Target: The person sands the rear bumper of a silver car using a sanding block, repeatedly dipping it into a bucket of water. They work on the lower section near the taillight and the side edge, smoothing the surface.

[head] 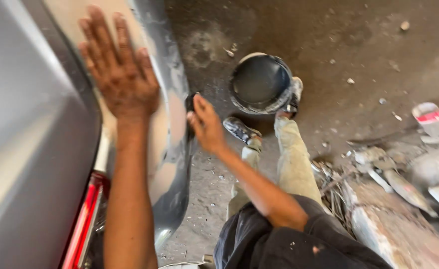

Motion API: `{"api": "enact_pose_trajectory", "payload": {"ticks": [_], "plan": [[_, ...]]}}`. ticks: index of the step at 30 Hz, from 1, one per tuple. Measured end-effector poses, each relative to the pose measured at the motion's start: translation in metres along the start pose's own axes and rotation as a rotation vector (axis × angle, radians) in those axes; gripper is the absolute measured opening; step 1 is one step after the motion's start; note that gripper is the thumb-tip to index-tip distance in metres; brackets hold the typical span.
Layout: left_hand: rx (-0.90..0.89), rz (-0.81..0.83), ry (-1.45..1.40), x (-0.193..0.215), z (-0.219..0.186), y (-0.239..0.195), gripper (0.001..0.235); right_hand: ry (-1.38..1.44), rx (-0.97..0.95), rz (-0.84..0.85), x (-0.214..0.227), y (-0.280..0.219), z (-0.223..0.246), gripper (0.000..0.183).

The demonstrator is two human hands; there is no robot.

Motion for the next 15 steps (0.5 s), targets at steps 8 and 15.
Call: {"api": "enact_pose_trajectory", "payload": {"ticks": [8,15], "plan": [[0.114,0.207,-0.004,0.023,-0.011,0.004,0.056,0.001,0.026,-0.035,-0.002,-0.010,0.013,0.053],[0.120,0.216,0.100,0.005,0.002,0.008,0.055,0.012,0.110,-0.042,-0.005,-0.063,0.031,0.060]]}}
Point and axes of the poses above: each hand's wrist, its own y-axis towards the middle knuckle, its own x-axis out of the back of the hand, z = x × y, the point moved 5 cm from there along y, towards the middle knuckle, and after that the axes turned 2 degrees about -x, right-handed, at the moved point
